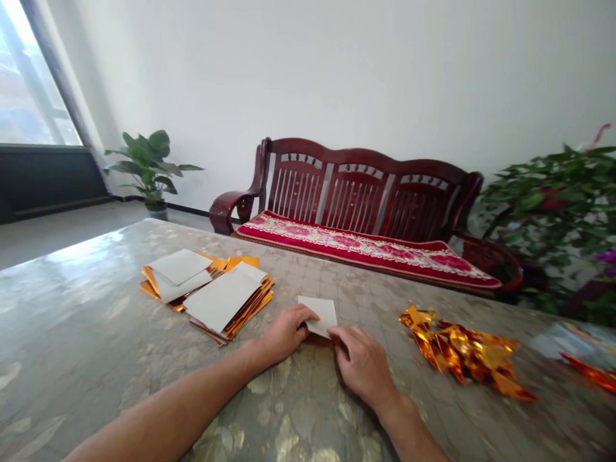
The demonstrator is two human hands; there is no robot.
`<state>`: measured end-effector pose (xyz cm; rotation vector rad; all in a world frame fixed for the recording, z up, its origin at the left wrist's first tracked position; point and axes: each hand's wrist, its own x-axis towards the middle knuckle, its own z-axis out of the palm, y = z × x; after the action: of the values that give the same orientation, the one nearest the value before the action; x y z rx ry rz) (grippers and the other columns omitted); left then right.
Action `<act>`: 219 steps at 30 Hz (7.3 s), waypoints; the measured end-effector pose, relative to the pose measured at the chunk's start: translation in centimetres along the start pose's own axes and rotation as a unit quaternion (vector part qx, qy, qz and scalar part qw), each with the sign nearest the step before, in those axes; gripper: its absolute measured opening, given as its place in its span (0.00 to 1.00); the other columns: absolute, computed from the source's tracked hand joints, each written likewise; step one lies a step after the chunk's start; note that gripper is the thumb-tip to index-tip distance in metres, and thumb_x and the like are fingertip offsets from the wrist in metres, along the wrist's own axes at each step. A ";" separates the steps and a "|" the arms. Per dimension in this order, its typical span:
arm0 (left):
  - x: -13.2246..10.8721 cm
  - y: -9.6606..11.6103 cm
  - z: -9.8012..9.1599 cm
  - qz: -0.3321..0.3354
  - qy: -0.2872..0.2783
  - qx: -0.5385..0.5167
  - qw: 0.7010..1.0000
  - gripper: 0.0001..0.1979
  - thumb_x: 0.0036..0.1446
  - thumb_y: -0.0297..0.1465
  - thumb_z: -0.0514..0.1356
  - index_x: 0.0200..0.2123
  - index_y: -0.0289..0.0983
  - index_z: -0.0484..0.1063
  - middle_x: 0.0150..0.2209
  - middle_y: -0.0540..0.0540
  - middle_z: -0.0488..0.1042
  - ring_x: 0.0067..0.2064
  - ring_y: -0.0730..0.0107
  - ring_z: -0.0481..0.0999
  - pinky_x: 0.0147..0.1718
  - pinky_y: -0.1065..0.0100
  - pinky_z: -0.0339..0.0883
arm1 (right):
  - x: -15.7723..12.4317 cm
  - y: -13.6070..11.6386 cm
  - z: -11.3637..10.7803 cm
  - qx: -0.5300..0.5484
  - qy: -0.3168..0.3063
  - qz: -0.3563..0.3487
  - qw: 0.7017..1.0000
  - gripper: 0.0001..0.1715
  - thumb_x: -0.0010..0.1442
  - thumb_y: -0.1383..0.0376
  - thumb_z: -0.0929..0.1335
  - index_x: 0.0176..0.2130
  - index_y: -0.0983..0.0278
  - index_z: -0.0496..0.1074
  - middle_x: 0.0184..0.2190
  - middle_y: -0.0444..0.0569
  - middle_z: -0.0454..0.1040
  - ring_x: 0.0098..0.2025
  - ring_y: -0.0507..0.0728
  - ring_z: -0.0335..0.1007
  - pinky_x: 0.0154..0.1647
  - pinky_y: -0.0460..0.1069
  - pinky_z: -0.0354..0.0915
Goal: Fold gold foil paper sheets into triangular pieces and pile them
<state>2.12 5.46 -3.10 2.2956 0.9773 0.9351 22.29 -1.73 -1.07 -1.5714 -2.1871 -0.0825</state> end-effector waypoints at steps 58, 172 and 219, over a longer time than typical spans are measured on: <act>0.2 1.3 -1.0 -0.074 -0.034 0.207 0.975 0.12 0.59 0.39 0.61 0.28 0.38 0.75 0.33 0.46 0.75 0.39 0.63 0.72 0.38 0.66 0.61 | 0.2 0.9 -0.8 -0.045 -0.029 0.130 0.990 0.05 0.56 0.67 0.66 0.29 0.59 0.71 0.27 0.44 0.75 0.32 0.55 0.68 0.30 0.47 0.51; -0.7 3.8 0.0 0.074 -0.150 0.243 0.955 0.11 0.65 0.28 0.52 0.45 0.42 0.73 0.39 0.44 0.71 0.43 0.61 0.68 0.43 0.63 0.63 | 1.1 0.5 -0.2 -0.146 -0.086 0.203 0.965 0.15 0.67 0.52 0.62 0.40 0.60 0.69 0.32 0.47 0.77 0.35 0.58 0.74 0.29 0.48 0.53; -2.7 8.9 4.0 -0.001 -0.127 0.267 0.955 0.12 0.60 0.28 0.52 0.46 0.37 0.68 0.44 0.41 0.69 0.45 0.58 0.68 0.46 0.58 0.66 | 1.4 2.5 1.0 0.072 0.040 0.244 0.966 0.16 0.55 0.61 0.67 0.45 0.60 0.73 0.41 0.49 0.77 0.45 0.60 0.70 0.45 0.52 0.63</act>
<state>7.59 -2.83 -1.11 2.7621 1.2253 0.3792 23.92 0.67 -2.00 -1.9302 -1.6498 0.1595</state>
